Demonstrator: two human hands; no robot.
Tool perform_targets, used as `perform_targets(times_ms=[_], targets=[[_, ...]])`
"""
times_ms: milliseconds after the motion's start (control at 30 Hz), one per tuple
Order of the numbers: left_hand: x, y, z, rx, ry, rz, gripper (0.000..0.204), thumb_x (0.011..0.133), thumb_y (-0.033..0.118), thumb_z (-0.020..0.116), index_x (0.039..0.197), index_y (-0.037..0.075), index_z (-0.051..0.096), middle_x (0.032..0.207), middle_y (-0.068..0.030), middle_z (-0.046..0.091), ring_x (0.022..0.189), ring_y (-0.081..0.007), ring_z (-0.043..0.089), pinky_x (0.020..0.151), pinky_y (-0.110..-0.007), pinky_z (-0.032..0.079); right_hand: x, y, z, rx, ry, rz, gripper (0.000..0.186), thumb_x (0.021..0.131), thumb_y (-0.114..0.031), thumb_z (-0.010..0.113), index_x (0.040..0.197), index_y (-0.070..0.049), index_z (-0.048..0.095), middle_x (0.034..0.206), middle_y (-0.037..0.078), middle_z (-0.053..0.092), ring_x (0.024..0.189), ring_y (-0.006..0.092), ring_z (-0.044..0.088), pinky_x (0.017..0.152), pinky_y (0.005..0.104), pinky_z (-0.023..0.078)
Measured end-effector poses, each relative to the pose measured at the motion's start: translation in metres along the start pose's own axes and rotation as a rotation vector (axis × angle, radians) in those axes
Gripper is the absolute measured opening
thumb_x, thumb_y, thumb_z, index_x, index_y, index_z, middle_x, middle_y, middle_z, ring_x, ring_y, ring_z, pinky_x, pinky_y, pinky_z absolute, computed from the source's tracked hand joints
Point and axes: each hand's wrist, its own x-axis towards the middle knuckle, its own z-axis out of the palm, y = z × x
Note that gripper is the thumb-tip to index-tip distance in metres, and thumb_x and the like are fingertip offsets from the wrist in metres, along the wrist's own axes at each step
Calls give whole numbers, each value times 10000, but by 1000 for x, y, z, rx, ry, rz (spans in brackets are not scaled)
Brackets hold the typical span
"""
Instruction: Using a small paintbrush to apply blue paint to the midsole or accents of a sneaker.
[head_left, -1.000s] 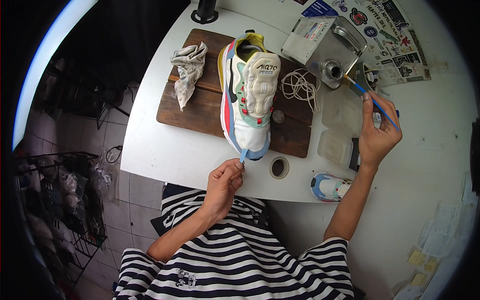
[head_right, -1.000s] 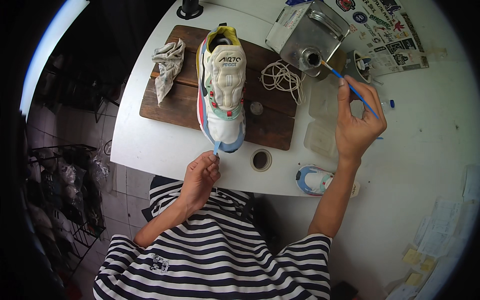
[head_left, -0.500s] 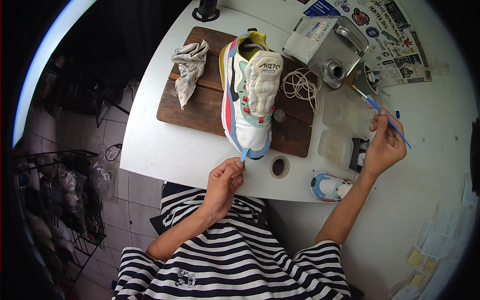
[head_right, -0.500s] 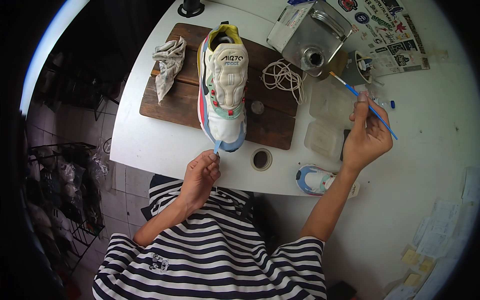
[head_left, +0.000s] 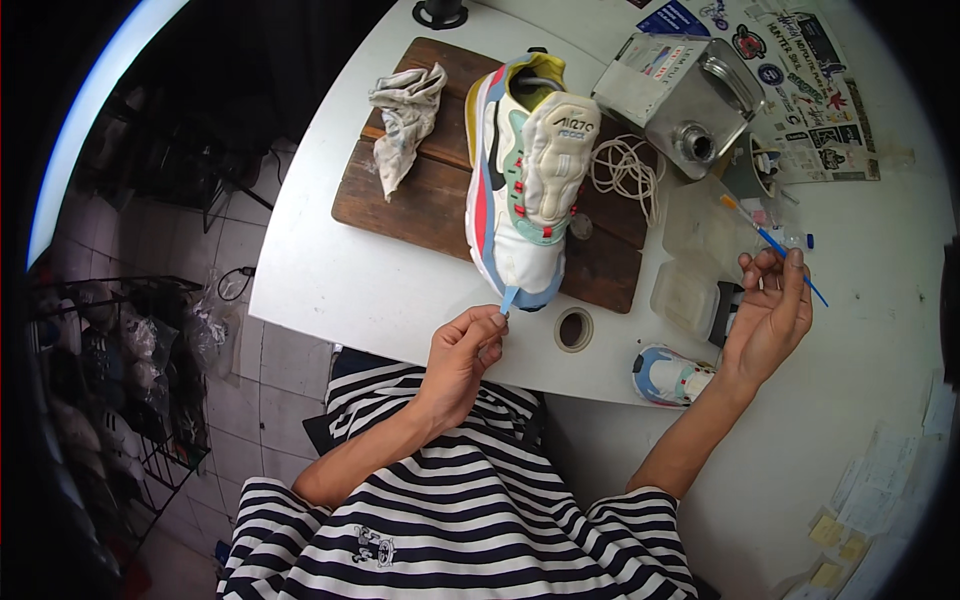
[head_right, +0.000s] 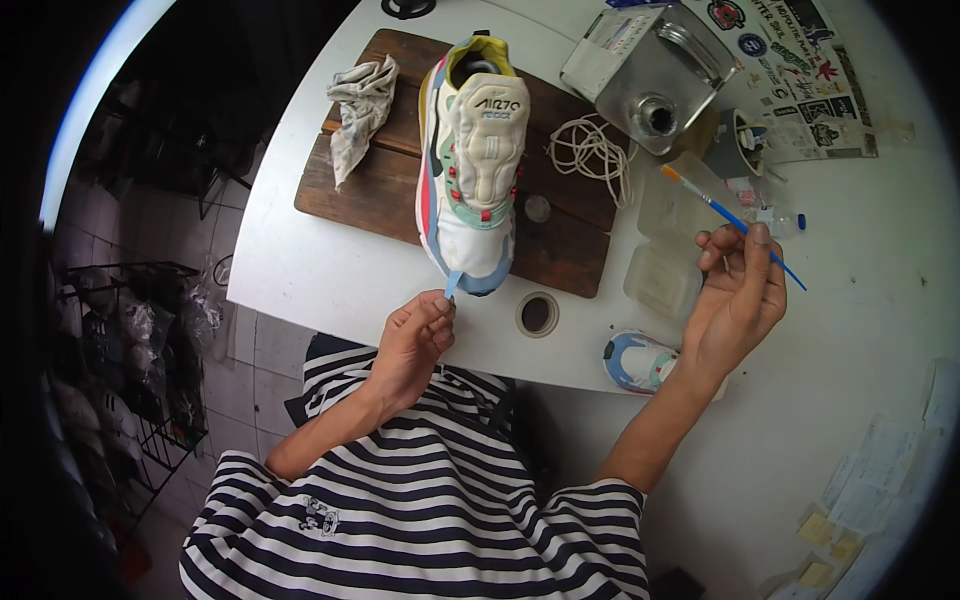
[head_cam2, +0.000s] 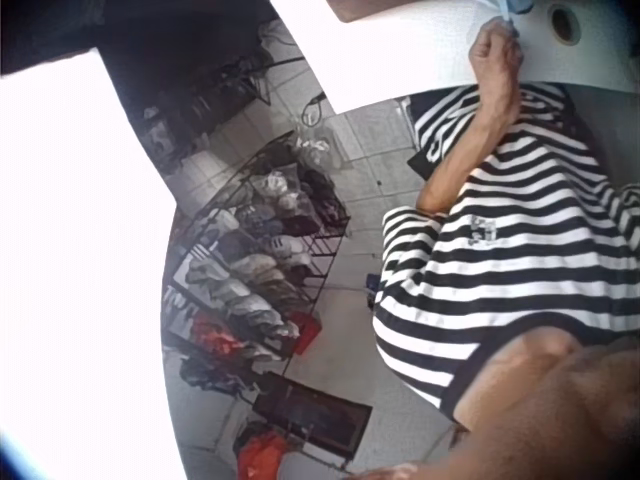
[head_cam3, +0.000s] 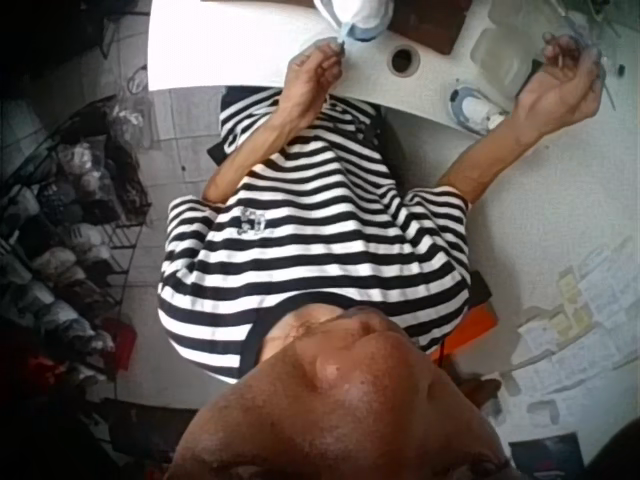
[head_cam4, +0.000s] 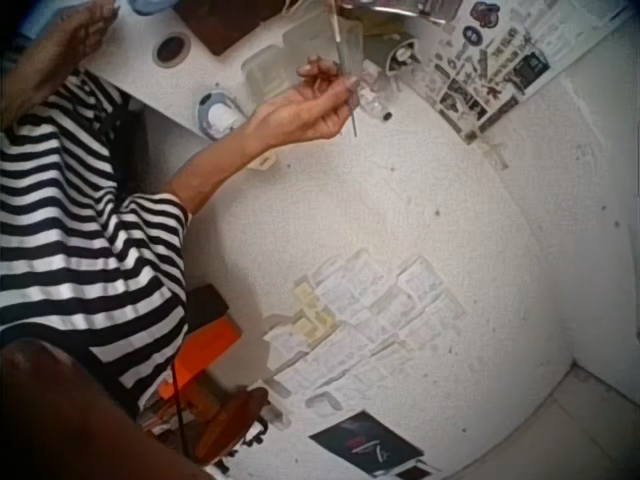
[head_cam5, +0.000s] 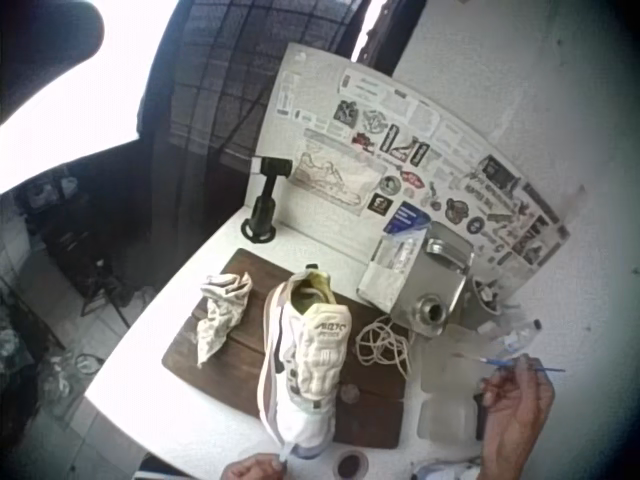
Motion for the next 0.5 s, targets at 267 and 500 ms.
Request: perform_targets(times_ms=[267,500], targets=[[5,-4,-2,14,-54,2,134,990,196,682,1055,82,707,898,41,619,790,-40,491,743,-209,425,-74,12,31,212,-327,380,252,1051,-156,495,1135,57,603,895,180,661,670,204,586,772,424,561],[3,-2,1,-19,-21,8,166,969,165,699,1065,32,727,894,26,627,697,-33,434,661,-185,384,-115,29,38,159,-454,450,186,1010,-32,557,1128,97,621,883,203,712,705,223,677,806,415,600]])
